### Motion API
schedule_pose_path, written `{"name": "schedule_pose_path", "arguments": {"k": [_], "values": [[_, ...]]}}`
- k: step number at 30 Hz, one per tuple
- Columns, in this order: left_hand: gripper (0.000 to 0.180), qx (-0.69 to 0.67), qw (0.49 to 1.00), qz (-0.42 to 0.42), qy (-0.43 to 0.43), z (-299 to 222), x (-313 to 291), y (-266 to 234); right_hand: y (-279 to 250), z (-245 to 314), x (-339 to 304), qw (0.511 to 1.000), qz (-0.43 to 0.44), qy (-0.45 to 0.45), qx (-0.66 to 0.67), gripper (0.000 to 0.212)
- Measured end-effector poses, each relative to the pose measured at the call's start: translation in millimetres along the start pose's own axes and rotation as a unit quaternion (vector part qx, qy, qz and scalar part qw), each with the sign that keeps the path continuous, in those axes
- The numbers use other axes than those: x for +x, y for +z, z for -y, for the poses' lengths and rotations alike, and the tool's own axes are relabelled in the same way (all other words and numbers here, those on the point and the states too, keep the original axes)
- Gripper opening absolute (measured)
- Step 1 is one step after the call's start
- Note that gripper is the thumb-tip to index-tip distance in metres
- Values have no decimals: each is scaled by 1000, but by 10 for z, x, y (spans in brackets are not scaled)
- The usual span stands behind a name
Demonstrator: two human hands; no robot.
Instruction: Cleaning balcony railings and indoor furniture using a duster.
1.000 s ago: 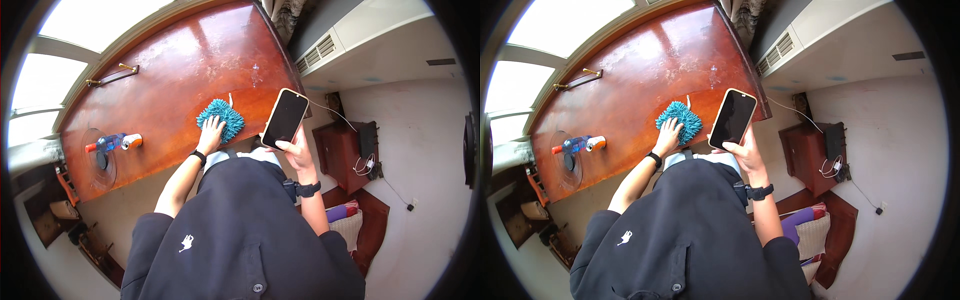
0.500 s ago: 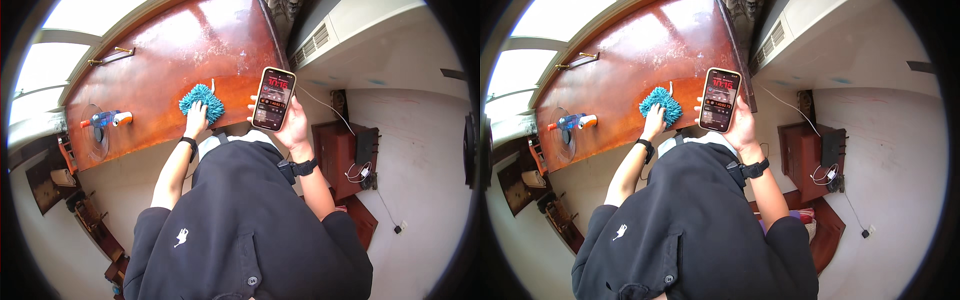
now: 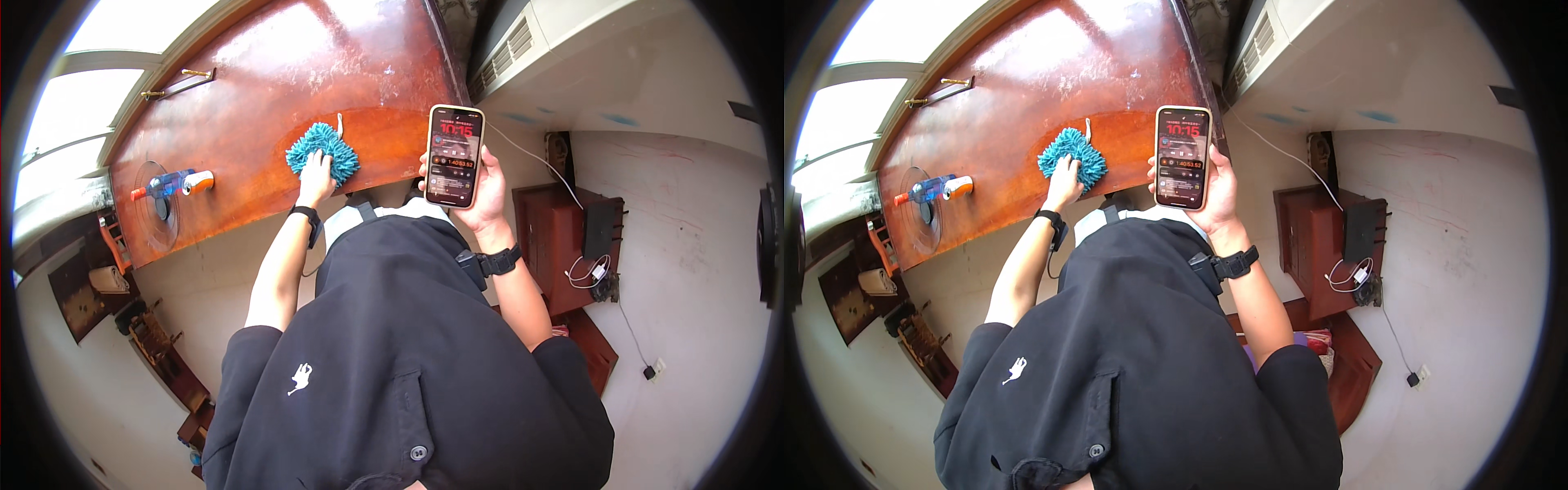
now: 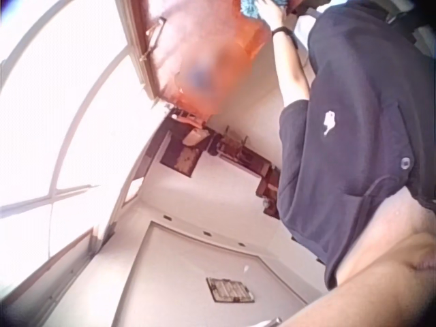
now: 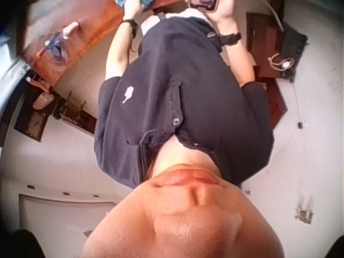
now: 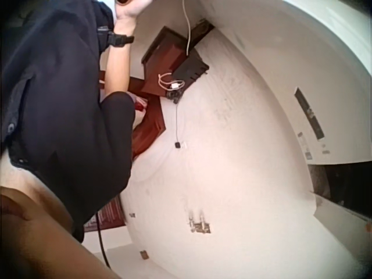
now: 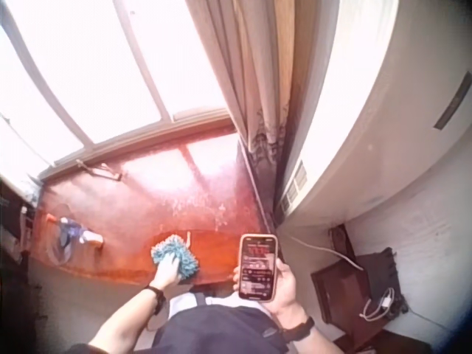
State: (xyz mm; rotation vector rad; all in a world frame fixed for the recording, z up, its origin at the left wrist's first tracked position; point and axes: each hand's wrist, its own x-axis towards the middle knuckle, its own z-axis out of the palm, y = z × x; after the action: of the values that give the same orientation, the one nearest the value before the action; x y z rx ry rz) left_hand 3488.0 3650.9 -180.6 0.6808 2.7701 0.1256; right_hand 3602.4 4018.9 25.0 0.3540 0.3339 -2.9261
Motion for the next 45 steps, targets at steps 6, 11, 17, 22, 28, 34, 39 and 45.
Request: {"name": "schedule_pose_path", "arguments": {"k": [6, 11, 17, 22, 28, 34, 39, 45], "values": [[60, -11, 1000, -27, 12, -5, 11, 0, -104, 75, -113, 999, -40, 34, -17, 69], [60, -20, 999, -40, 12, -71, -19, -16, -568, 193, -305, 986, -79, 72, -129, 68], [69, -6, 999, -41, 2, 25, -52, 78, -1280, -216, -613, 537, -50, 217, -814, 55], [41, -135, 975, -167, 58, -636, -112, -719, -1354, -632, -829, 604, -126, 230, -752, 55], [56, -308, 872, 286, 252, -1232, -734, -920, -488, -862, -928, 530, 23, 206, -822, 44], [58, -512, 675, 508, 156, -785, -893, -744, 264, -1233, -876, 480, 119, 242, -835, 43], [61, -329, 831, 419, 161, -176, -1383, -756, 562, -1662, -692, 456, 146, 276, -834, 44], [44, -310, 890, 295, 155, 197, -1786, -767, 717, -2322, -391, 435, 205, 304, -822, 47]]}}
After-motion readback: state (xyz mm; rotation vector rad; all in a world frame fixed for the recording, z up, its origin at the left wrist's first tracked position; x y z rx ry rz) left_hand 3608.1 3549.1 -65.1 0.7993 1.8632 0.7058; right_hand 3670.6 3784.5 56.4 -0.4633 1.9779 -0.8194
